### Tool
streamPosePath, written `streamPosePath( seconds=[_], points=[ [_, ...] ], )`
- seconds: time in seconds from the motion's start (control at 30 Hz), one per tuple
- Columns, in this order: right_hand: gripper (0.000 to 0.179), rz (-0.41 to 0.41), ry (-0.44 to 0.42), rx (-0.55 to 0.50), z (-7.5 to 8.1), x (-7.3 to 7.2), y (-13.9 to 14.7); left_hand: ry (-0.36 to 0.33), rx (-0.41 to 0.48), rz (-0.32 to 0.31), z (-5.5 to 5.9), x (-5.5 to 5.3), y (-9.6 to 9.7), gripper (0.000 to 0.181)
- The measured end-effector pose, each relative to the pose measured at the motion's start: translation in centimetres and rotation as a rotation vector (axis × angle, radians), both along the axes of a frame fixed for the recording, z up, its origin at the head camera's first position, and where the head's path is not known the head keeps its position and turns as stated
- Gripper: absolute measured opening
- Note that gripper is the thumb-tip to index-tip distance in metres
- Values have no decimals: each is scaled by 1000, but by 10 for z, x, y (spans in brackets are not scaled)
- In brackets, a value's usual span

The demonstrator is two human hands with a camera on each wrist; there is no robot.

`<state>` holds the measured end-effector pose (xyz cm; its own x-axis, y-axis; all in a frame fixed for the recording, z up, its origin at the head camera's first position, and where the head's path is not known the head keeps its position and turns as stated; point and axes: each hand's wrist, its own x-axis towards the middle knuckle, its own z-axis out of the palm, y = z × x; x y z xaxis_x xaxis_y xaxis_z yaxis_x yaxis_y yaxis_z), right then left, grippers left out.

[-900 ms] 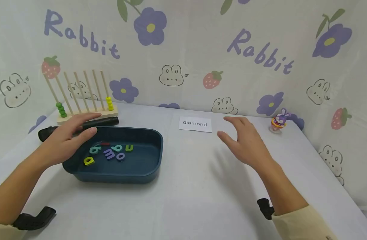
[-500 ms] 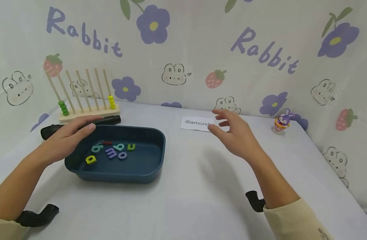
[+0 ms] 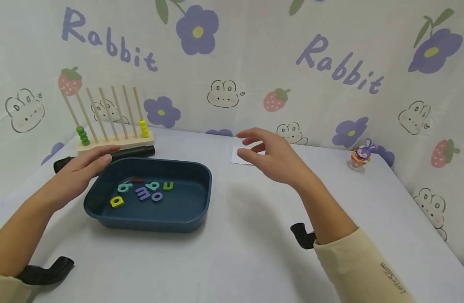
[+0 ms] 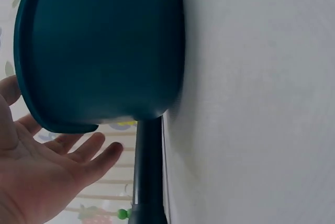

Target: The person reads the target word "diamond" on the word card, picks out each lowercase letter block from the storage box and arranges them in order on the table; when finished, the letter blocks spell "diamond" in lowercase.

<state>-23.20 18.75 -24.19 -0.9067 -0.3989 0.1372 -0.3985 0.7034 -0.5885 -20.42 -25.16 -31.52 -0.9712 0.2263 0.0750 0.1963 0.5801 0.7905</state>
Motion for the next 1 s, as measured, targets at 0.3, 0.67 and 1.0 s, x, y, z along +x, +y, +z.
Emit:
streamPosePath(
  seconds=[0.3,0.67,1.0],
  points=[
    [38,104,-8,14,12,-10,-30,-161,163,8,-16,-7,-16,65],
    [35,230,-25,29,30,-18,-65,-305,332,-19,-32,-13,-30,54],
    [33,327,-89,17,42,-26,-100,-309,388,-53,-38,-15,-35,54]
  ],
)
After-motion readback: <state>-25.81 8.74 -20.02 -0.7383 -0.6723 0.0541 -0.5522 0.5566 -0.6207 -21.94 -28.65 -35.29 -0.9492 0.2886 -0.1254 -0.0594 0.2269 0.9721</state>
